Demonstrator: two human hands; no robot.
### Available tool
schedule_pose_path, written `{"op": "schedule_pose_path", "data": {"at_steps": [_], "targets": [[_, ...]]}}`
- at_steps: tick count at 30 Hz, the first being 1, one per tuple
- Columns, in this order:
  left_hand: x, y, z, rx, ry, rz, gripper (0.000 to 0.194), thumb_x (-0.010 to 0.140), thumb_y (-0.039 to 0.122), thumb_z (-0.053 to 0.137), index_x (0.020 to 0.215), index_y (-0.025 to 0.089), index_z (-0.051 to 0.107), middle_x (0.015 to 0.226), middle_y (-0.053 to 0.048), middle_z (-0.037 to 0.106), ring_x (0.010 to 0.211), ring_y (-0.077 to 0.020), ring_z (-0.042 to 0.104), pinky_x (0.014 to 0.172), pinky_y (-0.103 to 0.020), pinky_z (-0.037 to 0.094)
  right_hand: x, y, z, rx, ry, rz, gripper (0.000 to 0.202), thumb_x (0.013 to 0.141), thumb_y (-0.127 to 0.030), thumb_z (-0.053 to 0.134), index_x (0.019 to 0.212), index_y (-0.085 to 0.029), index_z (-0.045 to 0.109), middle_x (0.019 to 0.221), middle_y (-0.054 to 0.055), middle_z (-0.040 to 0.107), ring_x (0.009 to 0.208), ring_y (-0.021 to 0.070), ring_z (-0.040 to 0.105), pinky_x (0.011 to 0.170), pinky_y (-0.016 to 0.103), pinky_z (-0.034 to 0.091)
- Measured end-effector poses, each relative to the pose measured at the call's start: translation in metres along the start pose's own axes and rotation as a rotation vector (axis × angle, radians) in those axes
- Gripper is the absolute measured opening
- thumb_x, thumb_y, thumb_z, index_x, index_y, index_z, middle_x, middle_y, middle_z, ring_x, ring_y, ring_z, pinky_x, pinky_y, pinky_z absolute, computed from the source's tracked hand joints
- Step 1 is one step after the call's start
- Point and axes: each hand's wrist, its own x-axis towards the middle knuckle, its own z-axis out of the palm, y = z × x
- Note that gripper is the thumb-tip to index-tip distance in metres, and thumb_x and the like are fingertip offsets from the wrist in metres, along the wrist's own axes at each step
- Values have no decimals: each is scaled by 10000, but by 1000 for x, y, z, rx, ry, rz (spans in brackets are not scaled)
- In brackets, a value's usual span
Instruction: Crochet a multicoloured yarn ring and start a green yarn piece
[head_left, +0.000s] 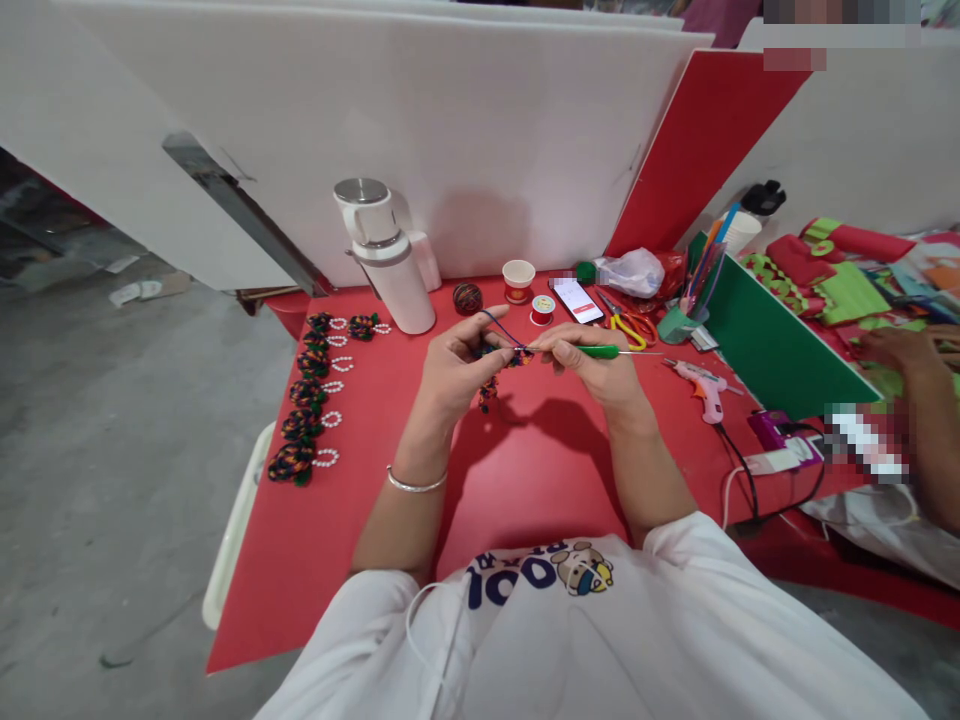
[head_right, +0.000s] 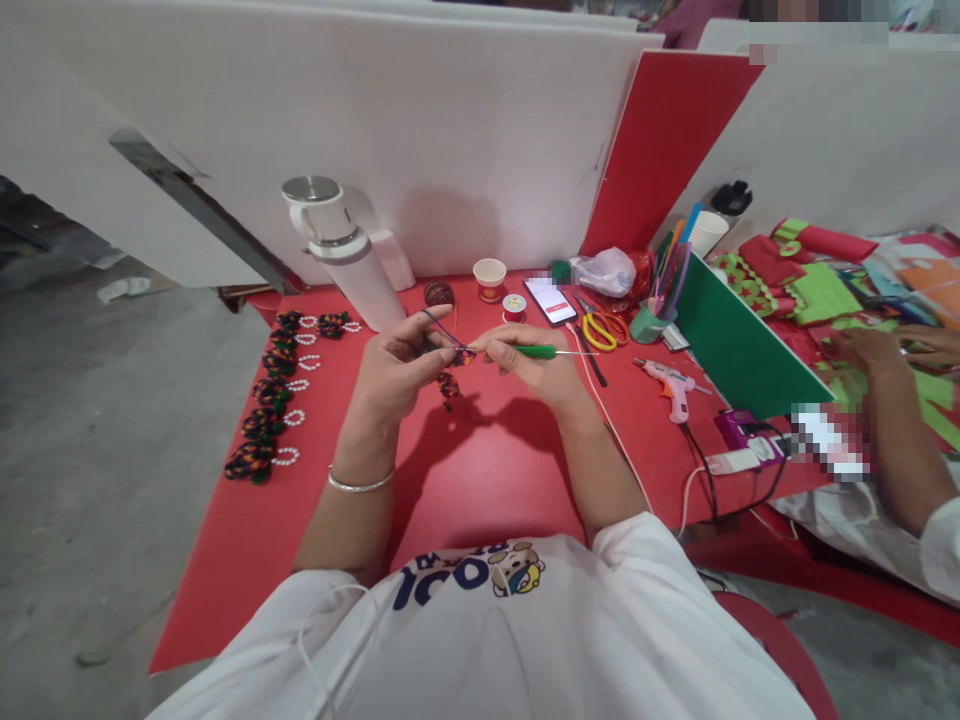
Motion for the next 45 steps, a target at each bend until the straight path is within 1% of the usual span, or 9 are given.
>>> {"op": "schedule_pose_path", "data": {"at_steps": [6, 10, 13, 17, 21, 30, 36, 41, 45], "targets": [[-1, 1, 4, -19, -15, -33, 589, 641, 240, 959, 1209, 169, 821, 770, -14, 729, 695, -124, 652, 665, -246, 523, 3, -4, 0, -64, -28, -73, 333, 928, -576, 773, 942, -258, 869, 1134, 78, 829, 917, 162, 740, 742, 285, 628], [0, 1, 5, -43, 29, -59, 555, 631, 252, 964, 1165, 177, 833, 748, -2, 705, 639, -100, 602, 577, -210, 468, 4, -4, -2, -14, -96, -55, 355, 926, -576, 774, 1002, -240, 863, 1063, 66, 831, 836, 144, 719, 720, 274, 616], [0, 1, 7, -57, 41, -64, 535, 625, 269, 967, 1137, 177, 837, 749, 0, 696, 622, -88, 573, 542, -195, 433, 3, -2, -2, -9, -93, -48, 343, 941, -555, 766, 1013, -232, 857, 1059, 62, 832, 804, 132, 704, 673, 255, 597], [-1, 2, 9, -44, 47, -52, 558, 610, 259, 979, 1142, 177, 832, 785, -11, 716, 685, -106, 624, 606, -208, 486, 3, 0, -1, 23, -51, -64, 354, 917, -572, 785, 977, -231, 858, 1034, 67, 837, 784, 134, 694, 603, 239, 558], [-2, 2, 8, -43, 36, -66, 612, 592, 259, 997, 1171, 168, 821, 776, -20, 731, 712, -128, 662, 636, -225, 516, 3, 1, 0, 3, -29, -53, 345, 913, -574, 789, 939, -236, 857, 1005, 62, 831, 776, 131, 683, 608, 239, 546], [0, 1, 8, -75, 46, -104, 579, 652, 315, 964, 1188, 154, 817, 687, 17, 664, 537, -60, 492, 471, -183, 328, 2, 1, 0, 31, -11, -29, 354, 899, -577, 803, 937, -230, 858, 984, 54, 820, 652, 101, 616, 555, 241, 526], [-3, 3, 9, -114, -13, -117, 648, 591, 228, 988, 1211, 173, 806, 789, -34, 758, 701, -128, 662, 594, -206, 478, 1, -2, -2, 43, 23, -65, 304, 912, -535, 806, 933, -237, 858, 988, 54, 819, 681, 112, 642, 553, 247, 517], [-1, 3, 11, -144, 37, -131, 560, 592, 226, 960, 1129, 149, 821, 716, -29, 736, 591, -99, 591, 479, -184, 344, 2, -2, -4, 26, 1, -60, 306, 902, -542, 815, 918, -240, 864, 956, 52, 828, 644, 100, 614, 551, 241, 511], [-1, 5, 12, -182, 36, -164, 567, 564, 223, 960, 1108, 143, 823, 707, -14, 724, 519, -60, 496, 443, -182, 280, 1, 0, -7, 22, -13, -74, 304, 894, -547, 822, 938, -251, 872, 941, 44, 823, 659, 100, 627, 542, 233, 501]]}}
